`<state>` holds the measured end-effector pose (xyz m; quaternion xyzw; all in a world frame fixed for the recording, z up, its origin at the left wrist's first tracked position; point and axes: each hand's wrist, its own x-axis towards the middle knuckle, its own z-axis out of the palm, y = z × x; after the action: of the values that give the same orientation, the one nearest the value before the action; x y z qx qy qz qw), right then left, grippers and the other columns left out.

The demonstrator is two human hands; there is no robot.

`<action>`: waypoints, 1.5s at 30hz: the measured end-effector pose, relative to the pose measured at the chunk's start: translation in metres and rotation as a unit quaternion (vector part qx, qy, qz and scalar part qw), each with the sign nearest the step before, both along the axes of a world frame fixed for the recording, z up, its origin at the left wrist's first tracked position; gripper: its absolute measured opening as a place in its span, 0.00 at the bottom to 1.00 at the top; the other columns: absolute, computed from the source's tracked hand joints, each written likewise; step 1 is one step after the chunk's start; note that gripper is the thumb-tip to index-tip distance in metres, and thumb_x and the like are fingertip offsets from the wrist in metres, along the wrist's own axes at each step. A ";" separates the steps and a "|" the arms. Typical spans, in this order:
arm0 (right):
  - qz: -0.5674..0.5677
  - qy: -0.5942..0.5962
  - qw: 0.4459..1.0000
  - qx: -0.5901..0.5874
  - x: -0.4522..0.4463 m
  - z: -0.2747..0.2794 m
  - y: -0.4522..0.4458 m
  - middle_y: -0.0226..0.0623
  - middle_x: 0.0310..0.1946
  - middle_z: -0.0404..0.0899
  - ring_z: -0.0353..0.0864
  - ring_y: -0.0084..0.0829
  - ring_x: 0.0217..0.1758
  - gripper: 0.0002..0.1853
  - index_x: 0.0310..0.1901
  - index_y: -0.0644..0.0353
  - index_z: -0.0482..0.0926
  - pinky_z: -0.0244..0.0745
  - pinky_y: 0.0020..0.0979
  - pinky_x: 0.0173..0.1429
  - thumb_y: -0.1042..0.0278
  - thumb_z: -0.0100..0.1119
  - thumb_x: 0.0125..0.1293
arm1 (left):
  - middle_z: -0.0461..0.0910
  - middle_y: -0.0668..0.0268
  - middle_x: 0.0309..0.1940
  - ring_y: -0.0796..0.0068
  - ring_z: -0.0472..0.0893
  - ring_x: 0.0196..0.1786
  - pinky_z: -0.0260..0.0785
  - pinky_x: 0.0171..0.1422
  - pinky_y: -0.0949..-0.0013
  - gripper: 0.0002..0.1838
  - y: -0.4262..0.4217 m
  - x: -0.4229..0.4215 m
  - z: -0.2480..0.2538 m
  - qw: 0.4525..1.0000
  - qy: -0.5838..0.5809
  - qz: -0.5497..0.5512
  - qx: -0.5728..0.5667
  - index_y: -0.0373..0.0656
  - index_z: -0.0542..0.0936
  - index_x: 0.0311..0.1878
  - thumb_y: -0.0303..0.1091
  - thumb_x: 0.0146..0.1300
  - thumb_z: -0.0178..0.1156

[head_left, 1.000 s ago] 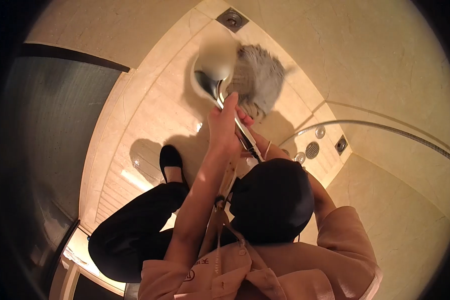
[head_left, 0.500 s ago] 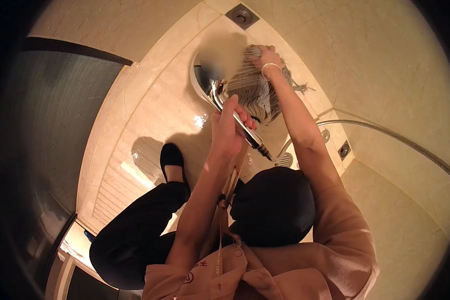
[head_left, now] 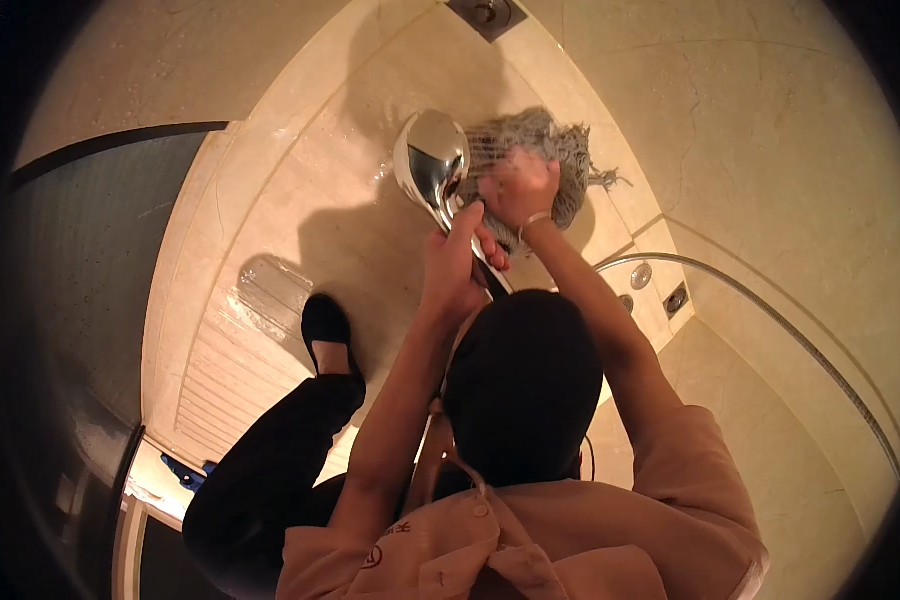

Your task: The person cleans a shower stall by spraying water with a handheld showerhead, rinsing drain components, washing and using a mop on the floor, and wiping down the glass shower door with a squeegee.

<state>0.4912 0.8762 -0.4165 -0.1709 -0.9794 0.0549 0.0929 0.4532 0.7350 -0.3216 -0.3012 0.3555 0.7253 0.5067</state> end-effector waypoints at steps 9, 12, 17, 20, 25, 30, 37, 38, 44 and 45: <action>-0.291 -0.156 0.894 -0.303 -0.088 0.003 0.063 0.43 0.47 0.76 0.77 0.39 0.47 0.18 0.37 0.49 0.83 0.63 0.50 0.59 0.46 0.56 0.52 | 0.63 0.68 0.15 0.73 0.66 0.20 0.65 0.30 0.64 0.15 0.006 -0.003 0.010 0.998 0.047 0.024 0.034 0.44 0.66 0.24 0.41 0.63 0.52; -0.270 -0.094 0.909 -0.302 -0.085 -0.012 0.083 0.40 0.57 0.69 0.69 0.41 0.58 0.21 0.45 0.47 0.80 0.61 0.53 0.59 0.48 0.57 0.51 | 0.63 0.68 0.16 0.73 0.66 0.21 0.65 0.30 0.64 0.15 -0.001 0.002 0.014 0.998 0.057 0.017 0.032 0.44 0.66 0.23 0.41 0.63 0.53; -0.067 -0.166 0.978 -0.110 -0.008 0.040 0.012 0.35 0.60 0.62 0.61 0.42 0.61 0.24 0.50 0.43 0.76 0.63 0.52 0.54 0.51 0.61 0.48 | 0.63 0.68 0.16 0.73 0.66 0.22 0.65 0.31 0.64 0.15 -0.005 0.012 0.011 0.999 0.029 0.025 0.034 0.44 0.66 0.24 0.40 0.63 0.53; -0.042 -0.150 0.983 -0.095 0.018 0.030 -0.018 0.34 0.50 0.73 0.72 0.38 0.48 0.19 0.43 0.44 0.80 0.66 0.46 0.51 0.50 0.60 0.48 | 0.63 0.68 0.16 0.73 0.66 0.22 0.65 0.30 0.64 0.15 -0.004 0.015 0.011 0.999 0.018 0.023 0.021 0.44 0.66 0.23 0.40 0.63 0.53; -0.169 -0.106 0.967 -0.156 -0.046 -0.006 0.018 0.34 0.34 0.80 0.79 0.37 0.38 0.17 0.37 0.48 0.82 0.70 0.37 0.48 0.49 0.60 0.49 | 0.64 0.68 0.16 0.73 0.67 0.21 0.65 0.29 0.64 0.15 -0.001 0.011 0.013 0.999 0.043 0.017 0.007 0.44 0.66 0.23 0.40 0.62 0.53; -0.256 0.024 0.941 -0.220 -0.046 -0.009 0.114 0.44 0.42 0.78 0.77 0.44 0.46 0.27 0.41 0.60 0.80 0.69 0.40 0.53 0.43 0.59 0.48 | 0.64 0.67 0.15 0.72 0.67 0.20 0.65 0.28 0.64 0.15 -0.003 0.006 0.024 0.998 0.058 0.011 0.031 0.43 0.66 0.22 0.39 0.61 0.54; -0.202 -0.066 0.968 -0.132 0.008 0.026 0.023 0.39 0.48 0.71 0.68 0.45 0.53 0.31 0.51 0.48 0.74 0.63 0.43 0.56 0.45 0.62 0.43 | 0.63 0.67 0.16 0.72 0.66 0.21 0.65 0.31 0.63 0.14 -0.007 0.013 0.010 0.998 0.024 0.029 0.043 0.43 0.66 0.23 0.38 0.62 0.53; -0.154 -0.056 0.983 -0.083 0.005 0.046 -0.002 0.36 0.46 0.72 0.68 0.41 0.51 0.27 0.48 0.45 0.77 0.63 0.42 0.53 0.49 0.63 0.43 | 0.63 0.67 0.16 0.72 0.66 0.21 0.65 0.31 0.63 0.14 -0.008 0.014 0.009 0.998 0.009 0.032 0.049 0.43 0.66 0.24 0.38 0.62 0.53; -0.093 -0.012 0.995 0.033 -0.002 -0.005 -0.036 0.26 0.40 0.73 0.67 0.33 0.45 0.16 0.34 0.42 0.81 0.57 0.37 0.42 0.56 0.65 0.38 | 0.63 0.69 0.16 0.74 0.65 0.21 0.63 0.31 0.65 0.13 -0.005 0.005 -0.001 0.994 0.062 -0.026 0.089 0.45 0.66 0.24 0.38 0.63 0.51; -0.080 0.012 0.997 0.007 -0.008 -0.005 -0.034 0.27 0.38 0.73 0.67 0.33 0.44 0.18 0.34 0.44 0.80 0.58 0.38 0.43 0.54 0.67 0.36 | 0.63 0.69 0.16 0.74 0.65 0.21 0.63 0.31 0.65 0.13 -0.005 0.001 0.000 0.992 0.074 -0.033 0.092 0.45 0.66 0.24 0.38 0.64 0.50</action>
<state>0.4833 0.8423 -0.4217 -0.2477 -0.9616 0.0429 0.1103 0.4537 0.7298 -0.3217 -0.1867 0.3341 0.7580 0.5281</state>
